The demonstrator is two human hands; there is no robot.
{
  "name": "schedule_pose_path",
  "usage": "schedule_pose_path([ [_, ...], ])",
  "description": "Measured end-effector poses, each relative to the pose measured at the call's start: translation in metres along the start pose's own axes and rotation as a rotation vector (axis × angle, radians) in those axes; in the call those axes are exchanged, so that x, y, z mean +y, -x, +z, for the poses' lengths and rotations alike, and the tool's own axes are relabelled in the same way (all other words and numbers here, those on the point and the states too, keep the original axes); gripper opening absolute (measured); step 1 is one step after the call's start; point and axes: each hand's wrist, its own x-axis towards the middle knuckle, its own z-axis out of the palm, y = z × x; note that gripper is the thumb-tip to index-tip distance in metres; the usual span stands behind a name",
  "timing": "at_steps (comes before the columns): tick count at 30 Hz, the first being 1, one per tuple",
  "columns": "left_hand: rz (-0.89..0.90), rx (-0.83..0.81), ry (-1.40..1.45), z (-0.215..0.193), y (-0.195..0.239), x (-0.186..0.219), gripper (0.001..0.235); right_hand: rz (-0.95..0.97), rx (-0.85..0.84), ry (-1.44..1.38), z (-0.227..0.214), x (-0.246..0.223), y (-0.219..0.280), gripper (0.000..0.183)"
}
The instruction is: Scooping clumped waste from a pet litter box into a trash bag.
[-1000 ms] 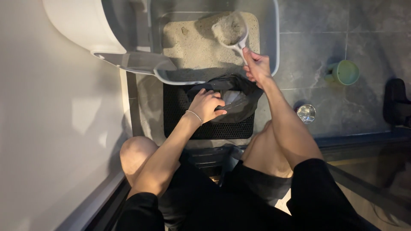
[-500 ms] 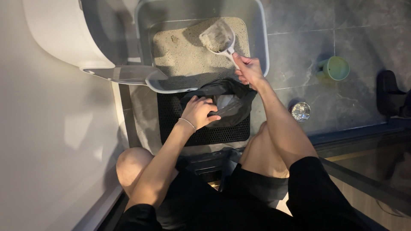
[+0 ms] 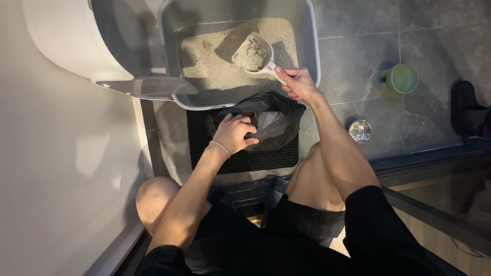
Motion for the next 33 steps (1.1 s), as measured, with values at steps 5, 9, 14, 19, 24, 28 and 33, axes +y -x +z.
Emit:
schedule_pose_path([
  [5,0.014,0.012,-0.037,-0.002,0.002,0.001,0.030,-0.003,-0.008,0.005,-0.003,0.007,-0.002,0.044],
  [9,0.014,0.043,-0.076,-0.008,0.007,0.004,0.031,0.025,0.029,0.114,-0.004,0.003,-0.001,0.043],
  [14,-0.024,0.038,-0.122,-0.007,0.013,0.004,0.029,0.017,-0.004,0.095,-0.012,0.008,0.002,0.044],
  [19,-0.079,0.027,-0.180,-0.004,0.015,-0.002,0.020,0.045,0.004,0.131,-0.016,0.005,0.002,0.044],
  [24,-0.156,-0.022,-0.136,0.006,0.022,-0.008,0.017,-0.014,-0.025,0.178,-0.020,0.009,0.001,0.045],
  [28,-0.232,-0.077,-0.135,-0.004,0.020,0.001,0.019,0.008,-0.058,0.162,-0.029,0.004,0.008,0.043],
  [33,-0.313,-0.132,-0.139,-0.002,0.024,-0.006,0.017,0.004,-0.215,0.285,-0.057,0.010,0.019,0.048],
])
